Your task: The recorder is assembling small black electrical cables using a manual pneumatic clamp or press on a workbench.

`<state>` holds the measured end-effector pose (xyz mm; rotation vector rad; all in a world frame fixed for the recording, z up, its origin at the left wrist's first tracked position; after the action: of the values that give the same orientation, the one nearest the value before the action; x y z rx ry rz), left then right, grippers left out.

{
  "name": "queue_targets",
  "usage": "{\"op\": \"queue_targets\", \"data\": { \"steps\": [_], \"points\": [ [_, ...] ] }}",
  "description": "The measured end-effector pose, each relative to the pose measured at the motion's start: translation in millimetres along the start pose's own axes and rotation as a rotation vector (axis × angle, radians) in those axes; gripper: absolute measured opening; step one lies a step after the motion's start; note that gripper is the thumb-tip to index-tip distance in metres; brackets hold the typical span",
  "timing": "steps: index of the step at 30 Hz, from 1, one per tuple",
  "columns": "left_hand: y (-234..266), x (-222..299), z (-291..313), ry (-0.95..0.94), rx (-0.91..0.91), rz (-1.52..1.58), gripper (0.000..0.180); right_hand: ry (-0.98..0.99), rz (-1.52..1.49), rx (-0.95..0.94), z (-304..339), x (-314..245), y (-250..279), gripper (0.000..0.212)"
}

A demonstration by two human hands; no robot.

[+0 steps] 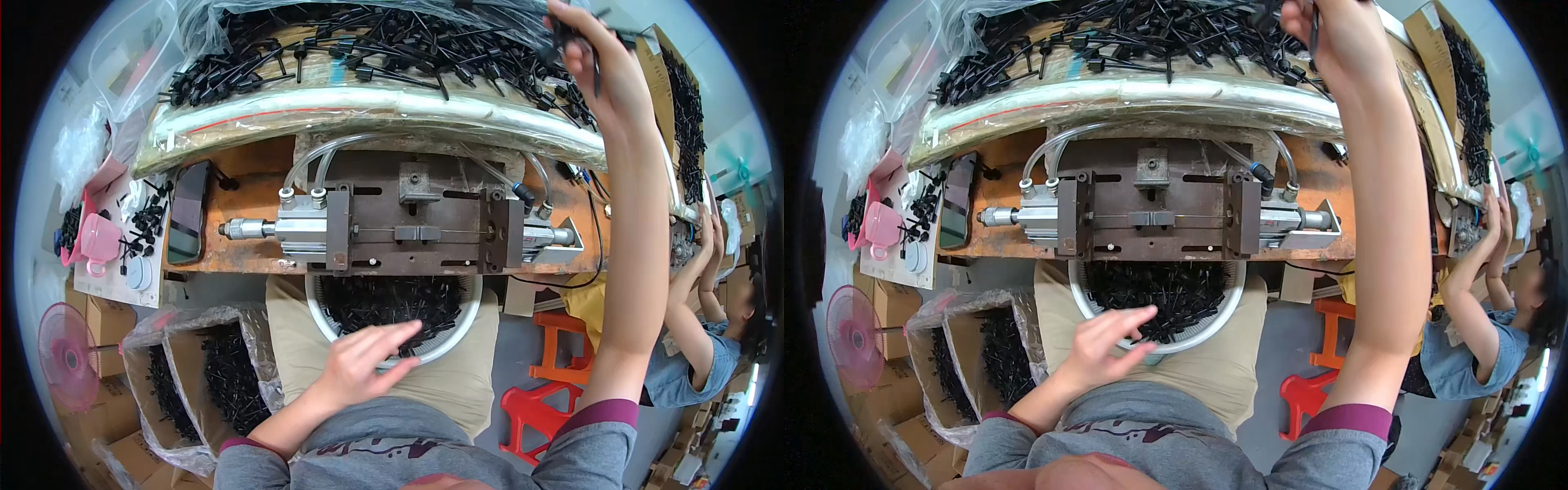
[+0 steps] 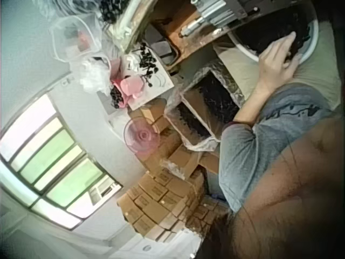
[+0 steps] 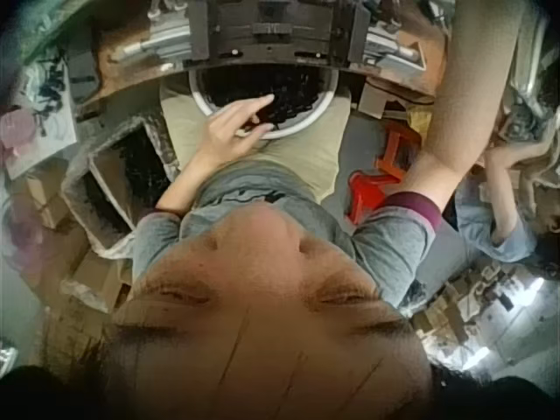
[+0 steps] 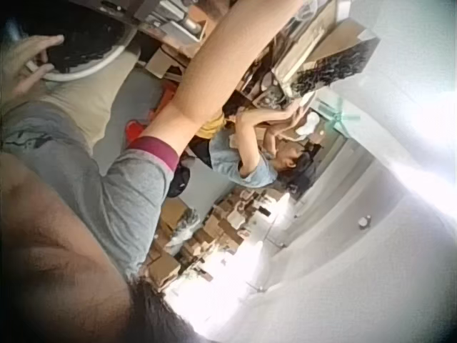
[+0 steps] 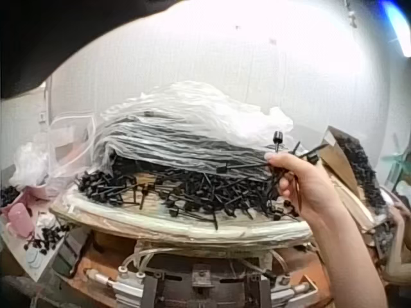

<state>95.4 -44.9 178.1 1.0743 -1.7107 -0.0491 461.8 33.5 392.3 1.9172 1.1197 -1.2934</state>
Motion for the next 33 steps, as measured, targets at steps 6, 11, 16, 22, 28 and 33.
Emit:
{"op": "queue_targets", "data": {
  "steps": [6,11,16,22,28,33],
  "points": [
    [45.1,-0.1,-37.4,0.272,0.226,0.710,0.077,-0.316,-0.077,-0.026,145.9,0.5,-70.4,0.018],
    [57.1,14.3,-40.9,0.254,0.012,0.689,0.052,-0.497,-0.308,-0.127,213.0,37.4,-86.3,0.017],
    [56.7,28.0,-47.2,0.110,0.031,0.462,0.033,-0.527,-0.454,0.102,239.4,59.6,-69.4,0.011],
    [42.0,25.6,-56.0,-0.025,0.122,-0.065,0.029,-0.409,-0.402,0.231,254.1,59.6,-65.6,0.013],
    [18.7,15.7,-70.2,-0.130,0.104,-0.549,0.023,-0.339,-0.257,0.270,261.3,48.5,-72.7,0.017],
    [18.0,22.8,-82.1,-0.070,0.022,-0.673,0.023,-0.236,-0.158,0.294,265.8,46.1,-72.4,0.017]
  ]
}}
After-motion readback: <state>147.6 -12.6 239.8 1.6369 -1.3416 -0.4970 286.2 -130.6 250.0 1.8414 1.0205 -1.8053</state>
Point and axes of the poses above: each hand's wrist, its own z-axis away from the middle knuckle, its own y-axis out of the back of the hand, x = y × z, the point moved 5 cm from there along -z, towards the middle knuckle, and after that the axes turned 4 degrees about -z, right-handed, at the moved point
